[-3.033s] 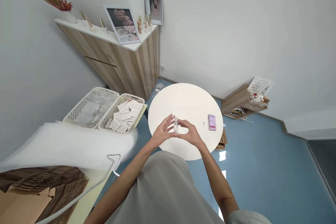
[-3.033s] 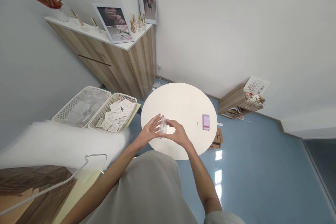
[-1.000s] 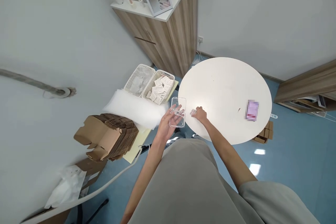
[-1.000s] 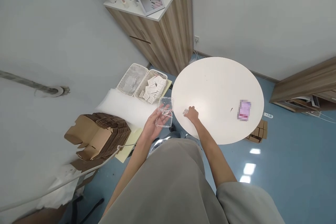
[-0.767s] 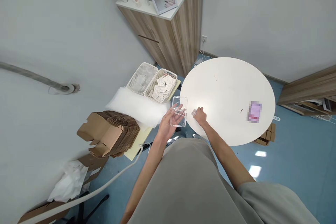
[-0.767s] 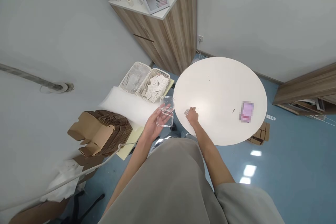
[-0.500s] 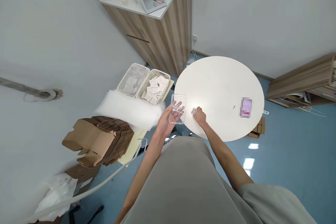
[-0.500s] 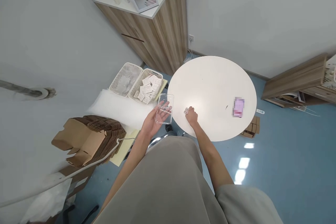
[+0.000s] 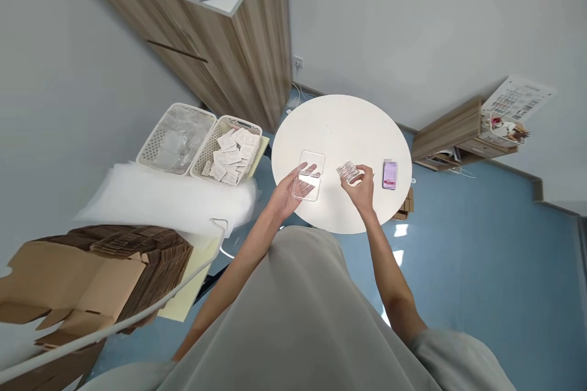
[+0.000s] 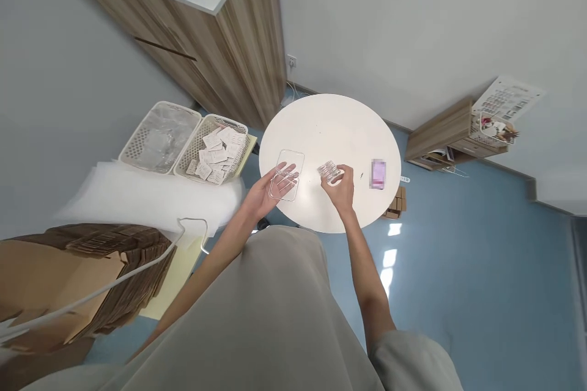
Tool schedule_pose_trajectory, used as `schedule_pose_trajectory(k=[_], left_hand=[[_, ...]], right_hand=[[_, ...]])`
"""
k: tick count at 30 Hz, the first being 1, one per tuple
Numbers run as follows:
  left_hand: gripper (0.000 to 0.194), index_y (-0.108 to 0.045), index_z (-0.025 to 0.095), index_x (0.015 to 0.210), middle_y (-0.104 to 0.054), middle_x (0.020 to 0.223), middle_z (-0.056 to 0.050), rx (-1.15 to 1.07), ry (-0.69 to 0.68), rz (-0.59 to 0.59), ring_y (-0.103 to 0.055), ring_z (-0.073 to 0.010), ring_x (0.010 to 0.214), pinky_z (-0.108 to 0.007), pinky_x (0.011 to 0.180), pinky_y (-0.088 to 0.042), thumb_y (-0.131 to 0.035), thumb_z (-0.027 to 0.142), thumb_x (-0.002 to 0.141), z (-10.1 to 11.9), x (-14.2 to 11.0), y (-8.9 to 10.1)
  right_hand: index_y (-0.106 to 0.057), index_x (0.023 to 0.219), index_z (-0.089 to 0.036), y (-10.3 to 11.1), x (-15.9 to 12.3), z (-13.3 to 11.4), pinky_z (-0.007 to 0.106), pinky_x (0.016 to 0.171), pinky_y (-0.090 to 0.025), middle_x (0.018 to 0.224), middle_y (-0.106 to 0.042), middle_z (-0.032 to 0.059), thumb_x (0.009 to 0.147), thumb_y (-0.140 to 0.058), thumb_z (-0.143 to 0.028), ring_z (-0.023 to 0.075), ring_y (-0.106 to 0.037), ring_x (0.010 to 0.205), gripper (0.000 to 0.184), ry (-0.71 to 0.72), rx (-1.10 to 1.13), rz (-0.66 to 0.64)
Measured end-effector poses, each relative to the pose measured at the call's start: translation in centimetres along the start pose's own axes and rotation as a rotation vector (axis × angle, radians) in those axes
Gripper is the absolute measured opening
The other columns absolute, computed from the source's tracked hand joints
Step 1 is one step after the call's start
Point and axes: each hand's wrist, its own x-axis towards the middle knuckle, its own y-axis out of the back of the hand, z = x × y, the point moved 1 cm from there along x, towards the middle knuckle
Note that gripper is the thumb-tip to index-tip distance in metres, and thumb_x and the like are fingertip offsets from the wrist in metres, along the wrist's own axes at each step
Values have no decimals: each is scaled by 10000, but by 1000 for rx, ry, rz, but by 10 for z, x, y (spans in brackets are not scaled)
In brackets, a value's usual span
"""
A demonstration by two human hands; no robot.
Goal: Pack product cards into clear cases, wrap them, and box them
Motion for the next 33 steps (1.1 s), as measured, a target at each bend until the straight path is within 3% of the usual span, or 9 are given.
schedule_pose_trajectory(k=[2, 4, 9, 13, 18, 33], left_hand=[[506, -634, 220, 1483, -630, 1568, -127, 0, 24, -33, -639, -286, 1404, -456, 1249, -453, -725, 347, 1001, 1, 4, -1], [477, -649, 213, 1462, -640, 1557, -127, 1, 38, -64, -644, -280, 1397, -450, 1244, -459, -715, 349, 1010, 3, 6, -3], [435, -677, 191, 1429, -673, 1515, -130, 25, 52, -98, -645, -285, 1393, -434, 1198, -506, -696, 330, 1018, 11, 9, -4], [482, -661, 196, 1465, -653, 1539, -135, 50, 52, -130, -638, -289, 1400, -422, 1182, -521, -710, 336, 1006, 19, 8, -3], [440, -683, 183, 1428, -636, 1555, -145, 62, 44, -152, -636, -285, 1395, -418, 1180, -514, -699, 339, 1017, 27, 7, 1], [430, -681, 160, 1429, -772, 1302, -107, 5, 13, -112, -725, -263, 1186, -363, 1038, -565, -684, 297, 1022, 34, 10, 8]], right_hand=[[-487, 1349, -251, 16, -6, -27, 405, 866, -596, 1489, -526, 164, 848, -757, -411, 283, -651, 1165, 591, 161, 74, 4], [-492, 1353, -263, 24, -15, -55, 449, 963, -592, 1558, -477, 173, 860, -766, -369, 327, -554, 1375, 574, 288, 98, -23], [-536, 1331, -265, 13, -32, -100, 610, 1252, -414, 1629, -453, 170, 898, -778, -323, 363, -375, 1591, 499, 464, 0, -166], [-564, 1333, -250, -8, -35, -106, 635, 1293, -358, 1712, -375, 170, 902, -783, -311, 359, -256, 1666, 488, 509, -85, -249], [-574, 1349, -249, -22, -34, -107, 646, 1282, -373, 1733, -357, 173, 904, -804, -328, 359, -243, 1676, 507, 521, -149, -273], [-672, 1347, -262, -25, -20, -117, 618, 1299, -360, 1661, -489, 147, 928, -844, -416, 361, -280, 1663, 479, 548, -154, -381]])
